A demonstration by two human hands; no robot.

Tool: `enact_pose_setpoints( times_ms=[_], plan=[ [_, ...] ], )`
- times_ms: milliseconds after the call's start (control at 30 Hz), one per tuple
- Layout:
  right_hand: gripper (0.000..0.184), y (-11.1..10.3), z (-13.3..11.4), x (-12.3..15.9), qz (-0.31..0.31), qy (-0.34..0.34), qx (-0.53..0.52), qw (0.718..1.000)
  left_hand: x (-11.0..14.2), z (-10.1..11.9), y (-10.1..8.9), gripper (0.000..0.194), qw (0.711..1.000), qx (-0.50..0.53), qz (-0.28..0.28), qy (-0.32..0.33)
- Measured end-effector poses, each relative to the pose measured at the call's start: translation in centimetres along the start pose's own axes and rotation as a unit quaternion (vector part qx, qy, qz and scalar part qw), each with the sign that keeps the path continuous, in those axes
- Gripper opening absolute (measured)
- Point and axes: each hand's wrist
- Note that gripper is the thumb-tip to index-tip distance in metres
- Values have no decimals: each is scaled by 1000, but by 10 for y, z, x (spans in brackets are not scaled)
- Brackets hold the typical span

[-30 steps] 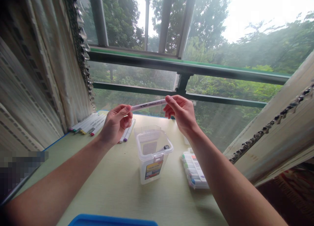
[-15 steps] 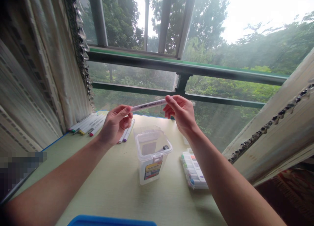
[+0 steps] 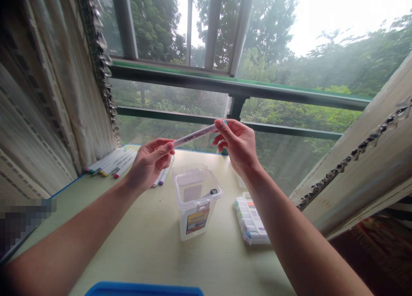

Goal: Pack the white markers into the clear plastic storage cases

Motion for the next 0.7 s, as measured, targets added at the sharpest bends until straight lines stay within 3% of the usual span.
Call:
enact_pose_setpoints(
  times_ms=[167,400,700],
  plan=[
    [25,-1,-4,-2,6,12,-10,1000,2,0,1,24,1000,-4,-10,-13],
    [22,-5,-28,-6,-5,15,-62,998,2,-2,1,30,997,26,15,-72],
    [18,-8,-45,-8,-29,10,-85,996,4,-2,2,35,997,-22,18,-76]
  ],
)
Point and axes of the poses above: each hand's wrist, its own x-axis away from the middle knuckle, its own y-axis out of the palm, z = x × y, and after that the axes turned 4 degrees about -y, right-handed
